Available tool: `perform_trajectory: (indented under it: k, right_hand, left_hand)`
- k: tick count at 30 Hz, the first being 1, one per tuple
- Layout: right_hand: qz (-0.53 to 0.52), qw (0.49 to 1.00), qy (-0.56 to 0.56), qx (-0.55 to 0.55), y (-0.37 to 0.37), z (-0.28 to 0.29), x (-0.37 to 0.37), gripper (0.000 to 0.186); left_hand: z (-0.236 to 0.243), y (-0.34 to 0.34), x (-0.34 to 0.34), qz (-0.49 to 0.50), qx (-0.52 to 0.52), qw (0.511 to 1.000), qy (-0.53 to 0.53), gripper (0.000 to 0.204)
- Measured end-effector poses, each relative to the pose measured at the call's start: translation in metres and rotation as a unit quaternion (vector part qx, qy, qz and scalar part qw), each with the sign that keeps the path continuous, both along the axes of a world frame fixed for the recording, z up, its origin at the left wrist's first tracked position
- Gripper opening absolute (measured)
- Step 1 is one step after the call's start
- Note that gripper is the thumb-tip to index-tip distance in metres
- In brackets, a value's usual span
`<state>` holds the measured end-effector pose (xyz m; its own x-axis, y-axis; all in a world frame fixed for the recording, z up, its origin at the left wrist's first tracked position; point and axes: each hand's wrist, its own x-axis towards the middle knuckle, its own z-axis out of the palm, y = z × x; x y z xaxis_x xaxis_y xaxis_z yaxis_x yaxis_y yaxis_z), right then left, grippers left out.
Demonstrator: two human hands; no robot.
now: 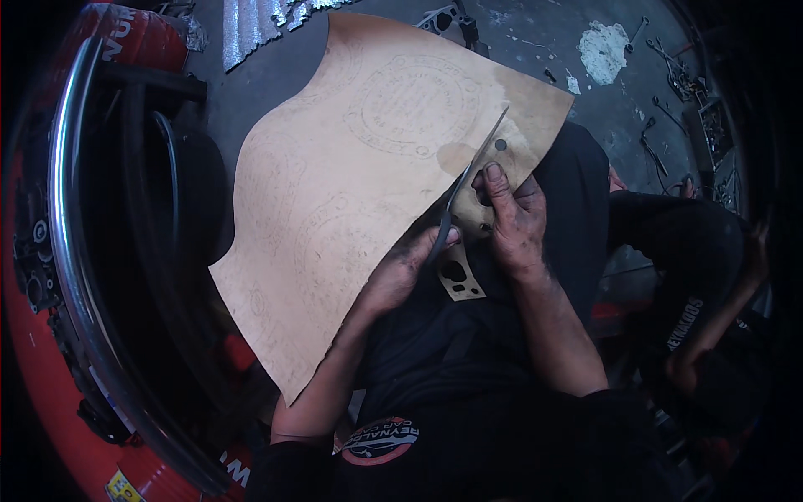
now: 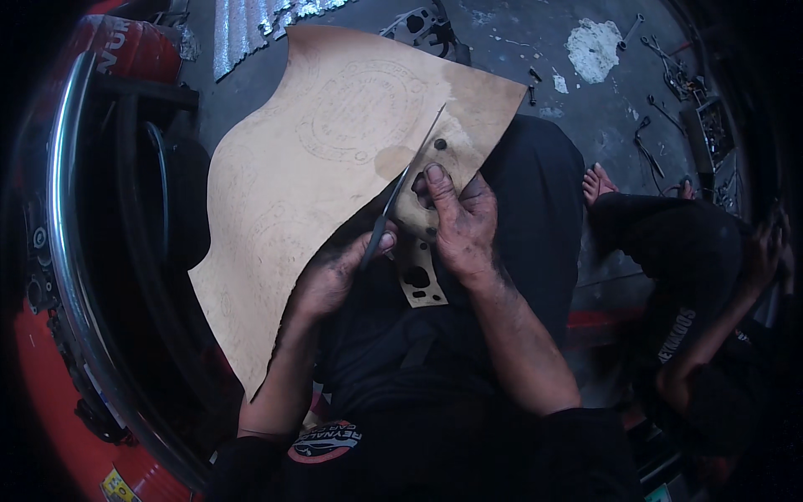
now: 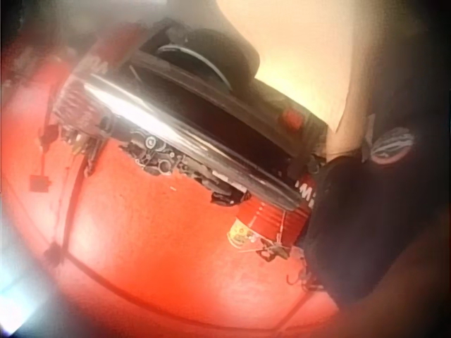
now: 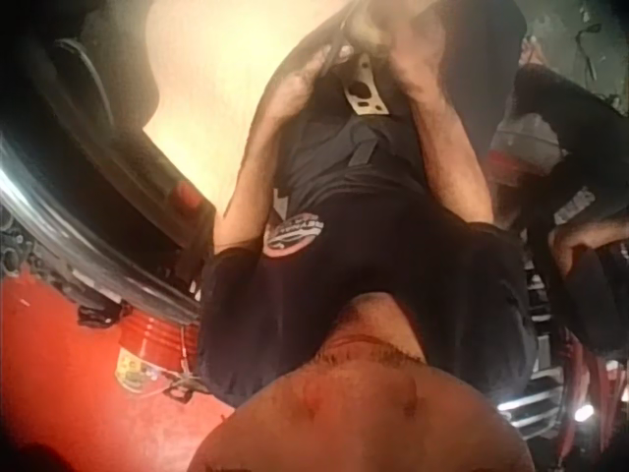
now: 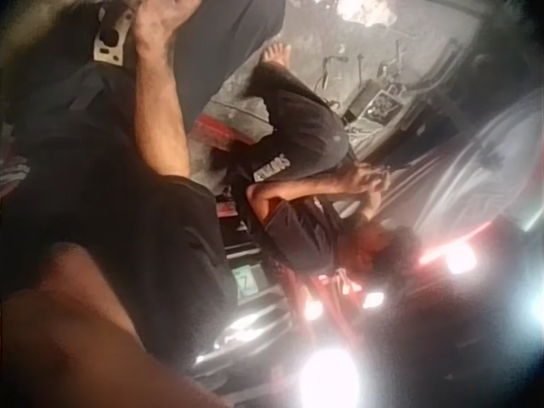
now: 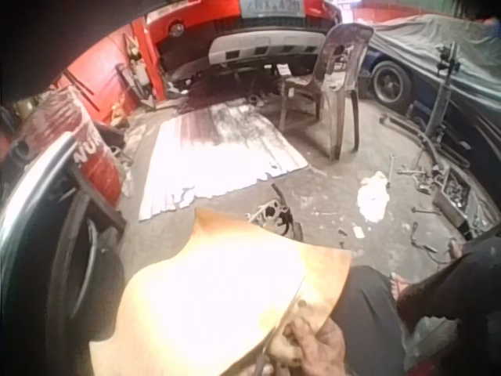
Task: The person uses scissors to cut a new gasket from a sheet of gasket material, using an old intake manifold gasket as a template, and then fits the new gasket onto an intake manifold.
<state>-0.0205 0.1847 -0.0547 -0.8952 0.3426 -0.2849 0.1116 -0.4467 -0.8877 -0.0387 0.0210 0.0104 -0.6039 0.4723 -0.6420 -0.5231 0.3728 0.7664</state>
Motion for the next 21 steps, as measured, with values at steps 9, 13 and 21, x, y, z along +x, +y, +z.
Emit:
perform_trajectory:
  k: [9,13,21]
  right_hand:
    - [0.004,1.0,0.012,-0.001,0.0,0.001,0.001,0.02]
    - [0.021,1.0,0.009,0.021,0.002,-0.001,0.003,0.02]
    - [-0.02,0.999,0.025,-0.006,0.008,0.016,-0.003,0.034]
  left_hand:
    - [-0.008,-0.001,0.002,-0.025,-0.061,0.997,0.051,0.041]
    - [-0.004,-0.001,0.0,-0.029,-0.06,0.996,0.056,0.04]
    - [-0.024,-0.002,0.012,-0.016,-0.052,0.972,0.23,0.03]
